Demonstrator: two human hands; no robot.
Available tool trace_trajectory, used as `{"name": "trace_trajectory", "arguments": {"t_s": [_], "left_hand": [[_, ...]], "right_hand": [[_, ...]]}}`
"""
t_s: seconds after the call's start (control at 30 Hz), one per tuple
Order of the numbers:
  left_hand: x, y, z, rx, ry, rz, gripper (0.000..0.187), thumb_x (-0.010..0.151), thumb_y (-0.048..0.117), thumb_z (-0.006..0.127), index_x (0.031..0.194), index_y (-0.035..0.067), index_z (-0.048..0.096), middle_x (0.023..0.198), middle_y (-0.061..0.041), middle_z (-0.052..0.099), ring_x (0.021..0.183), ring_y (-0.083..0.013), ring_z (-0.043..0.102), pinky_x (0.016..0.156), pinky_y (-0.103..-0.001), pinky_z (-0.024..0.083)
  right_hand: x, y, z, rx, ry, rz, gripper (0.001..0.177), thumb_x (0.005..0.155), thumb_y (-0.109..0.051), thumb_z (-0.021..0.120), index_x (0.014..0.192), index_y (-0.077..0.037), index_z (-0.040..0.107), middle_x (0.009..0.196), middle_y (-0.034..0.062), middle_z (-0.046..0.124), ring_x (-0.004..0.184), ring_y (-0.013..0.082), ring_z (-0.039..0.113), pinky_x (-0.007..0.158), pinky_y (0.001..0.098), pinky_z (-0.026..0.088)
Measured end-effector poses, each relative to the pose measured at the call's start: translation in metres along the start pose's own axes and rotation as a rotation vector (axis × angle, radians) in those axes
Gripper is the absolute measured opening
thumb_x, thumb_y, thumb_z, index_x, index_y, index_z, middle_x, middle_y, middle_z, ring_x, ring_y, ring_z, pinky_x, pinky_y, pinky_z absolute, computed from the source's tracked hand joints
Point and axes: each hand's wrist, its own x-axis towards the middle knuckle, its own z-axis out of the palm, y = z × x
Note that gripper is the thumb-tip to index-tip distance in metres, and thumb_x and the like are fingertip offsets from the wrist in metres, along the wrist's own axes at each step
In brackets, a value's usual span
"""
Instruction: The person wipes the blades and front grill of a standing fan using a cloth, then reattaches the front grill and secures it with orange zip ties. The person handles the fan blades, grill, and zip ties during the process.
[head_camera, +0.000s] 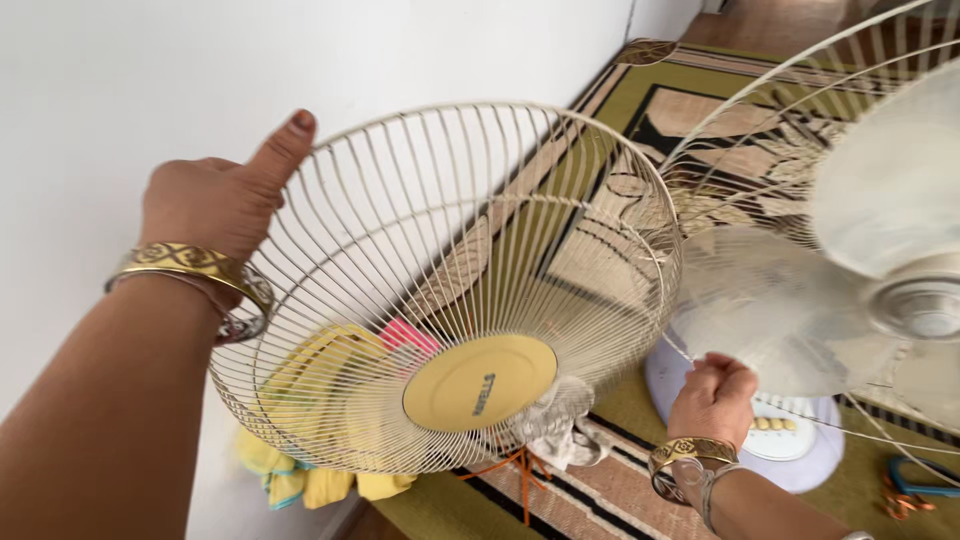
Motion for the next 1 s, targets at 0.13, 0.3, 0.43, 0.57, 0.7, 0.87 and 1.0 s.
{"name": "trace_trajectory", "arguments": {"t_s": [0.13,0.3,0.43,0.57,0.7,0.87,1.0], "left_hand": [[-0.007,-0.008,-0.024,-0.107,0.101,-0.069,0.085,0.070,0.086,0.072,0.074,0.001,0.070,0.069,-0.010,0.066,0.064,-0.0165,0.060,0.069,-0.036,0.050],[-0.019,-0.015,-0.026,-0.209,0.095,-0.133,0.080,0.067,0.082,0.074,0.070,0.002,0.066,0.063,-0.004,0.061,0.056,-0.0143,0.052,0.058,-0.033,0.047],[-0.036,-0.017,-0.037,-0.217,0.086,-0.196,0.081,0.070,0.082,0.071,0.068,0.002,0.060,0.059,-0.003,0.054,0.053,-0.0144,0.046,0.055,-0.032,0.044],[-0.042,-0.002,-0.046,-0.179,0.062,-0.291,0.081,0.069,0.082,0.069,0.072,0.001,0.065,0.061,-0.006,0.056,0.053,-0.0160,0.048,0.055,-0.033,0.043],[-0.036,0.011,-0.040,-0.161,-0.028,-0.305,0.085,0.070,0.084,0.066,0.076,0.000,0.068,0.068,-0.008,0.061,0.060,-0.0174,0.052,0.060,-0.035,0.045],[-0.028,0.011,-0.003,0.048,-0.194,-0.222,0.095,0.077,0.089,0.053,0.081,-0.003,0.074,0.075,-0.015,0.071,0.073,-0.0240,0.066,0.077,-0.040,0.050],[-0.022,0.013,0.033,0.186,-0.311,-0.170,0.102,0.084,0.091,0.041,0.085,-0.005,0.077,0.078,-0.018,0.075,0.082,-0.0280,0.072,0.087,-0.043,0.054]], "right_hand": [[-0.001,0.031,0.031,-0.588,-0.855,0.091,0.038,0.092,-0.013,0.062,0.126,-0.025,0.073,0.123,0.0124,0.060,0.082,0.0235,0.076,0.072,0.0403,0.059],[-0.009,0.072,0.105,-0.501,-1.207,-0.236,0.046,0.092,-0.023,0.081,0.136,-0.034,0.074,0.150,0.0169,0.046,0.111,0.0125,0.056,0.086,0.0366,0.045],[-0.026,0.043,0.107,-0.316,-1.087,0.365,0.052,0.087,-0.016,0.073,0.138,-0.025,0.066,0.128,0.0183,0.074,0.101,0.0213,0.067,0.087,0.0387,0.055],[-0.025,0.003,0.073,-0.162,-0.745,0.348,0.035,0.083,-0.011,0.080,0.118,-0.013,0.079,0.113,0.0082,0.078,0.096,0.0145,0.069,0.085,0.0336,0.054],[-0.006,-0.032,0.018,0.187,-0.256,0.247,0.019,0.089,-0.012,0.082,0.100,0.003,0.079,0.097,0.0137,0.078,0.079,0.0156,0.067,0.072,0.0301,0.053],[0.015,-0.098,-0.050,0.477,-0.214,-0.157,0.011,0.093,-0.007,0.077,0.101,0.000,0.072,0.095,0.0068,0.074,0.080,0.0087,0.067,0.073,0.0233,0.055],[0.018,-0.154,-0.058,0.646,-0.255,-0.476,0.011,0.095,-0.002,0.074,0.104,0.000,0.068,0.098,0.0056,0.074,0.087,0.0104,0.071,0.080,0.0233,0.060]]}}
